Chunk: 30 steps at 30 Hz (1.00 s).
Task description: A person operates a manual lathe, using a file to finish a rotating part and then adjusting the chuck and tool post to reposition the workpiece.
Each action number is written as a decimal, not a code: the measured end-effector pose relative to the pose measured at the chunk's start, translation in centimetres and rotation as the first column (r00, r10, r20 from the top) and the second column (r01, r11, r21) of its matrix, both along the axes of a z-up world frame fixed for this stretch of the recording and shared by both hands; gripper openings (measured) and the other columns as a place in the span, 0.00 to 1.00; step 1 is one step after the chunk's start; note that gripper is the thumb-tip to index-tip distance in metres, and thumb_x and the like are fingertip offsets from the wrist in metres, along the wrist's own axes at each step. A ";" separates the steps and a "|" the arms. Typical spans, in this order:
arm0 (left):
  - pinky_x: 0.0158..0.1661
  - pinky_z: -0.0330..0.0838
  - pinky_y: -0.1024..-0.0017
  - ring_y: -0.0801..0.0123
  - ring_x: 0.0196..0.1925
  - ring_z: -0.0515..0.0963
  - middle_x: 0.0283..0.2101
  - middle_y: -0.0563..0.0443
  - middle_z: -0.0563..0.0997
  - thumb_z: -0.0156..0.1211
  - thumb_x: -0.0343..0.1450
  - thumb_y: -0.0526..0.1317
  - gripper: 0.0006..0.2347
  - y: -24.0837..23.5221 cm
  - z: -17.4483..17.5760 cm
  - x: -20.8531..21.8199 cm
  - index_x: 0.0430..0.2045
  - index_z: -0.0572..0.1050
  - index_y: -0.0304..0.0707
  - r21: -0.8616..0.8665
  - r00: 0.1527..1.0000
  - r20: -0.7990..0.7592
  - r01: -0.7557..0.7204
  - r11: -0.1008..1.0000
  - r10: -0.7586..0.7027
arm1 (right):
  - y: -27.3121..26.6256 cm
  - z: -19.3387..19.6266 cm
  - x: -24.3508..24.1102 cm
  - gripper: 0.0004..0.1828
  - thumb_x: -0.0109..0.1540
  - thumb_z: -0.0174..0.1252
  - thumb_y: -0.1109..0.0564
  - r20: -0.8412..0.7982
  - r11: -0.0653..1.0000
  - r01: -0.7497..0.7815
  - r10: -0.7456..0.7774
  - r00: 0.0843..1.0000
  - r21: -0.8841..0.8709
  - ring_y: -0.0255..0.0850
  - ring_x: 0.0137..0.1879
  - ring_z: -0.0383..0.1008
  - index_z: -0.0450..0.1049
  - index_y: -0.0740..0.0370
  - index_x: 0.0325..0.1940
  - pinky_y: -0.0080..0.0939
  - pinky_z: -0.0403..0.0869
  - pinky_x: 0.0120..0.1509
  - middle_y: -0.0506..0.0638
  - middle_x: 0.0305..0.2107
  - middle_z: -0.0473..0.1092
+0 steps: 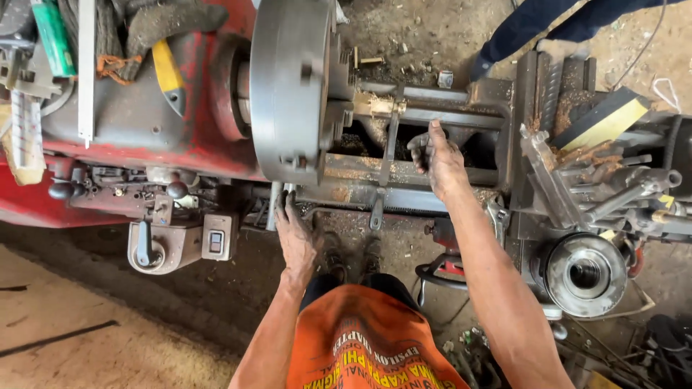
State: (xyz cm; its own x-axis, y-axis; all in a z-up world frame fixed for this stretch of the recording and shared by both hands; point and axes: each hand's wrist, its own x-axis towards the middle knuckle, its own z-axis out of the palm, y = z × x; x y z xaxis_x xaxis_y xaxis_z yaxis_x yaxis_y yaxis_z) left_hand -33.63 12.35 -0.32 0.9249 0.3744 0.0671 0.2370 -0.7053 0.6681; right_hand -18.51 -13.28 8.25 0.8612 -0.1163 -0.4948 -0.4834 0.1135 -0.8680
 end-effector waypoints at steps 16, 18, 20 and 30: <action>0.45 0.67 0.49 0.40 0.46 0.72 0.47 0.37 0.75 0.68 0.68 0.46 0.18 25.7 7.1 -6.8 0.48 0.77 0.36 0.414 0.901 0.170 -0.433 0.801 0.400 | 0.4 -7.8 -4.6 0.25 0.77 0.56 0.39 -0.051 0.674 -0.276 0.334 0.941 -0.685 0.41 0.35 0.63 0.73 0.62 0.38 0.47 0.64 0.41 0.53 0.26 0.66; 0.62 0.60 0.41 0.29 0.68 0.64 0.66 0.24 0.67 0.68 0.65 0.55 0.29 28.5 3.6 -6.0 0.60 0.70 0.46 0.345 0.836 -0.114 -0.473 0.811 0.536 | 1.7 -6.6 -4.8 0.17 0.76 0.60 0.44 -0.067 0.783 -0.241 0.248 0.966 -0.573 0.31 0.27 0.65 0.77 0.55 0.39 0.35 0.63 0.29 0.44 0.24 0.68; 0.49 0.66 0.47 0.37 0.54 0.70 0.53 0.31 0.70 0.70 0.65 0.47 0.22 30.4 3.9 -5.2 0.51 0.71 0.43 0.388 0.823 0.027 -0.532 0.753 0.567 | 2.5 -6.3 -4.7 0.15 0.76 0.59 0.46 -0.067 0.808 -0.241 0.244 0.967 -0.537 0.30 0.27 0.65 0.77 0.55 0.41 0.32 0.63 0.28 0.43 0.25 0.69; 0.47 0.83 0.58 0.53 0.48 0.84 0.56 0.54 0.79 0.70 0.63 0.43 0.18 19.0 1.3 -8.5 0.48 0.81 0.50 0.360 0.896 -0.405 -0.025 0.933 0.181 | -2.6 -16.0 -2.0 0.25 0.69 0.70 0.38 0.081 0.716 -0.033 0.125 0.989 -0.697 0.50 0.41 0.79 0.79 0.63 0.51 0.50 0.78 0.38 0.61 0.38 0.77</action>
State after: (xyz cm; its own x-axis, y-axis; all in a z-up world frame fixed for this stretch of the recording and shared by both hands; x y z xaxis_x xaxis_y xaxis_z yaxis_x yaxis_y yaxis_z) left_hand -42.18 31.35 0.97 0.8491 0.4953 -0.1837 0.5262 -0.8238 0.2112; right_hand -20.55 -15.89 -7.76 0.9272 -0.3156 -0.2016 -0.3560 -0.5752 -0.7365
